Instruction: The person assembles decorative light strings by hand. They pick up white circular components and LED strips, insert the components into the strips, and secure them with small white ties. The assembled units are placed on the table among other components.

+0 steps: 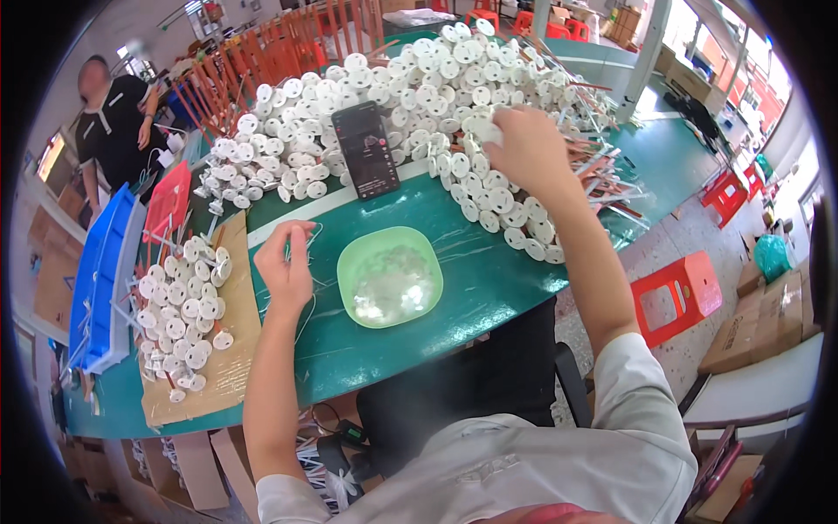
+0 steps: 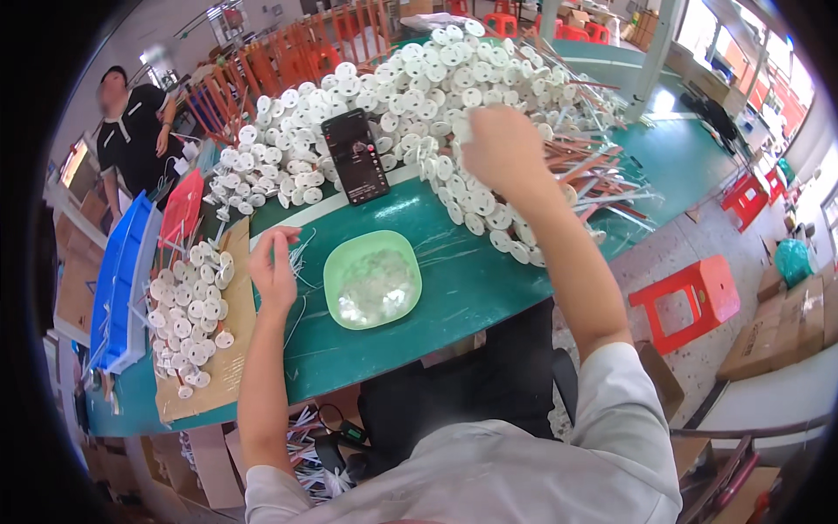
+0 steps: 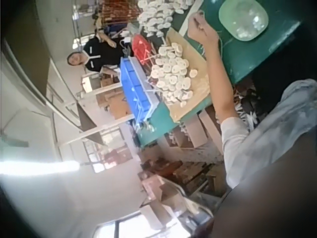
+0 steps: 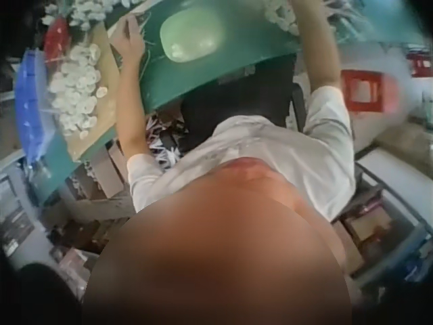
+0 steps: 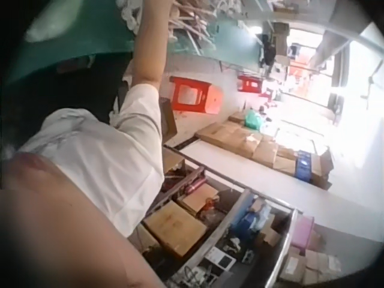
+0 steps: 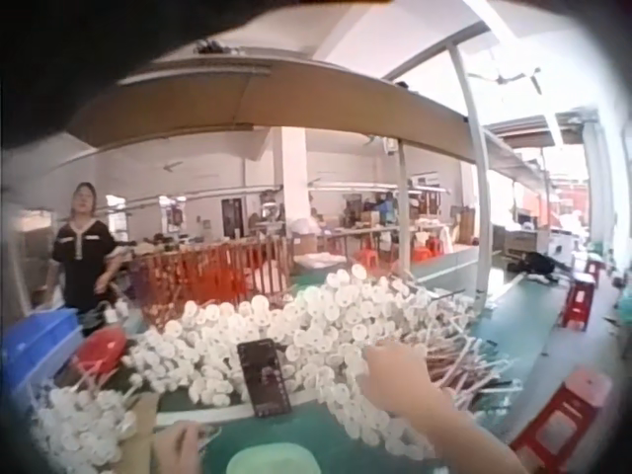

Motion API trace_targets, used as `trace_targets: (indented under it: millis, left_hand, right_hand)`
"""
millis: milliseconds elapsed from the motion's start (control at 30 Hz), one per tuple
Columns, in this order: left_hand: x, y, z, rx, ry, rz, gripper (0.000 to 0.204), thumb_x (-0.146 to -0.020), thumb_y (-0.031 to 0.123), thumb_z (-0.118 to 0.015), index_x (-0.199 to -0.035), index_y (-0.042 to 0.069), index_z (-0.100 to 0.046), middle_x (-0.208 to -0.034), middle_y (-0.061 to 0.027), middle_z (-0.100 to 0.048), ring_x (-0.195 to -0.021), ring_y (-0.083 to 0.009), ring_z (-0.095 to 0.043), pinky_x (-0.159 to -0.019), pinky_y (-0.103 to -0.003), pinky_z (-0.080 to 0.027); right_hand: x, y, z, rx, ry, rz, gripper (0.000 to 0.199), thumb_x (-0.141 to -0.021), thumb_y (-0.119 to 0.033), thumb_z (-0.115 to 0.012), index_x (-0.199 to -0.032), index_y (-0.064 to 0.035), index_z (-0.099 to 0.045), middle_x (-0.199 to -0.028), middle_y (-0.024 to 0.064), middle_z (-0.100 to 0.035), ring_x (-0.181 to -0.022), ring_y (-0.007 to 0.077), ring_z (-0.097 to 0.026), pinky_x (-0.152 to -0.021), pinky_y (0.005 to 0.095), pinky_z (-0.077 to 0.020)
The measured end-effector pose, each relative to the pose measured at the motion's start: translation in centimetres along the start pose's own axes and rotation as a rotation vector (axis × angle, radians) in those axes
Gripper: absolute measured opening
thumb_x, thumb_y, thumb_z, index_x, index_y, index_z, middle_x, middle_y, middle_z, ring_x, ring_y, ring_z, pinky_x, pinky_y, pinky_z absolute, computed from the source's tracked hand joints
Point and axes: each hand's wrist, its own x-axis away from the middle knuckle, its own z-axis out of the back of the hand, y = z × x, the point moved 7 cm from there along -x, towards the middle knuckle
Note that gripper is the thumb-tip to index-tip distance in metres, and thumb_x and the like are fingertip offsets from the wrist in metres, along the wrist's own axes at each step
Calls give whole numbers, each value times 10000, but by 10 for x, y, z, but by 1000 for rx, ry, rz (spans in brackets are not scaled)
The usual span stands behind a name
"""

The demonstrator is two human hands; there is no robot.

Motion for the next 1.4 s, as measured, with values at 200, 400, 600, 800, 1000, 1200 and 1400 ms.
trace_targets:
  millis: [200, 400, 600, 800, 1000, 1200, 1400]
  left_hand:
    - [4, 4, -6, -49, -69, -20, 168, -937, 128, -611, -897, -21, -677, -796, -99, -693, -705, -157, -643, -687, -282, -505]
    - [5, 28, -17, -169, -67, -121, 177, -791, 58, -748, -940, 7, -667, -810, -79, -701, -670, -170, -663, -674, -282, -520]
    - [14, 15, -20, 432, -233, 154, 299, -877, 134, -636, -1124, -34, -631, -986, -100, -695, -868, -171, -671, -800, -281, -514]
    - [27, 13, -35, 971, -433, 458, 455, -1007, 326, -505, -1222, -68, -580, -1141, -117, -652, -1064, -185, -621, -937, -325, -471]
    - [27, 10, -45, 1126, -435, 523, 334, -981, 158, -569, -1256, -32, -562, -1197, -119, -644, -1122, -202, -610, -974, -373, -475]
    - [27, 18, -47, 1081, -442, 535, 437, -928, 97, -667, -1319, -8, -503, -1129, -177, -669, -1063, -264, -669, -954, -384, -537]
    - [36, 13, -47, 988, -447, 561, 448, -911, 142, -686, -1288, -8, -497, -1153, -162, -668, -1086, -233, -652, -948, -381, -523]
  right_hand:
    - [-4, -60, 4, -91, 40, 49, 125, -745, -98, -635, -827, -16, -682, -874, 200, -658, -829, 380, -671, -735, 461, -551]
    - [29, -137, -4, -157, 104, 257, 62, -709, -56, -636, -757, -17, -645, -772, 142, -633, -724, 320, -676, -622, 418, -553]
    - [71, -206, 2, -236, 142, 556, 178, -631, -82, -662, -785, -7, -610, -760, 95, -583, -733, 237, -661, -532, 331, -536]
    - [96, -214, -7, -388, 324, 785, 231, -613, -73, -669, -822, 14, -624, -820, 84, -614, -742, 233, -646, -578, 315, -558]
    - [84, -171, -27, -801, 466, 976, 258, -629, -30, -703, -882, -2, -661, -897, 98, -669, -858, 258, -686, -693, 327, -587]
    - [67, -149, -45, -1095, 340, 744, 250, -682, 15, -795, -905, -11, -686, -879, 119, -701, -775, 268, -698, -677, 329, -577]
    - [71, -143, -49, -1101, 276, 650, 281, -666, -14, -815, -924, -24, -702, -869, 116, -710, -742, 253, -696, -601, 314, -561]
